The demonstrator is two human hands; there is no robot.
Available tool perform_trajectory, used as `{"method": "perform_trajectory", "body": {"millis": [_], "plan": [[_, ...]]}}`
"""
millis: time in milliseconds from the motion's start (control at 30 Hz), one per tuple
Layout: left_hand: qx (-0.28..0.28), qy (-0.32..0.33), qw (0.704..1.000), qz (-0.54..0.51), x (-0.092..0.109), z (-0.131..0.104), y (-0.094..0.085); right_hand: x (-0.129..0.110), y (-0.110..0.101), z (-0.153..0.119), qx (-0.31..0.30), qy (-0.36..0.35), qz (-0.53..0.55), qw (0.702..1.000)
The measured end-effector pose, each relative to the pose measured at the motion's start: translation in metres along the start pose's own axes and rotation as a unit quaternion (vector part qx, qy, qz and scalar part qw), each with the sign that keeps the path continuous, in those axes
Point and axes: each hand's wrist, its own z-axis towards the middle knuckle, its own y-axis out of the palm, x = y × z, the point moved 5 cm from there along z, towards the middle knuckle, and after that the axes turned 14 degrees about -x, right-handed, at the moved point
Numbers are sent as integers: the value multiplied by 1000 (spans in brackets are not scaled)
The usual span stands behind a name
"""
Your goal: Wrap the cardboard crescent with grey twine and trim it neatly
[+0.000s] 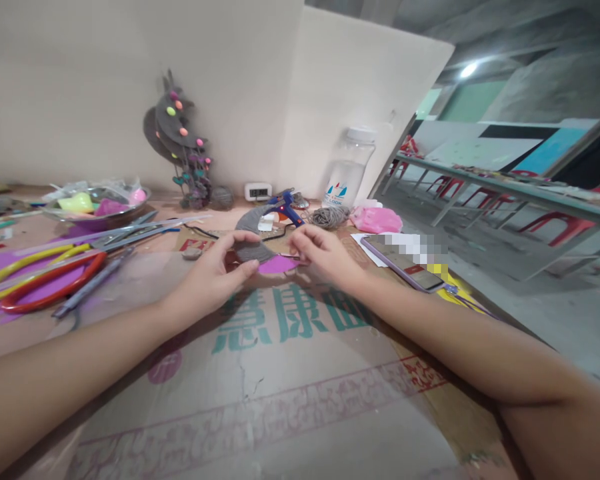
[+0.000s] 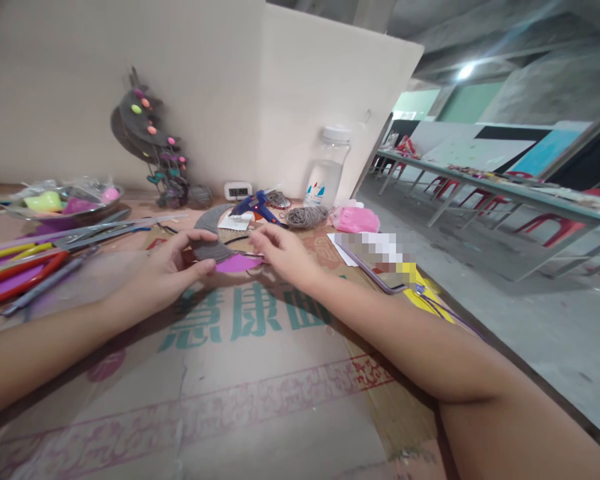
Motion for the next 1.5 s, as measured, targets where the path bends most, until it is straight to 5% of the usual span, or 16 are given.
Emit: {"method": "perform_trajectory", "body": {"millis": [67,167,367,567,700,800,967,1267,1500], "plan": [[8,-5,1000,1,-2,0,-2,5,-16,3,49,3,-54,997],[13,-8,1000,-10,-3,1,-2,16,-24,6,2,45,-183,982],[3,-17,1000,-19,-1,0,-1,17,-2,4,-100,-18,-369,924],[-21,-7,999,-43,5,-2,-1,17,5,5,-90,-25,-429,899],[0,9,999,-31,13,-3,-4,23,-6,6,-47,6,-396,917],[21,-35,997,-61,9,-3,-5,31,-27,6,54,34,-278,958],[17,-71,991,-108,0,-3,-6,24,-45,2,169,-25,-133,976],[20,-79,984,-158,-11,-1,-6,-24,-30,-7,148,-12,-26,989],[36,-63,984,-163,-15,5,-8,-14,28,-9,-83,66,-13,994]]}}
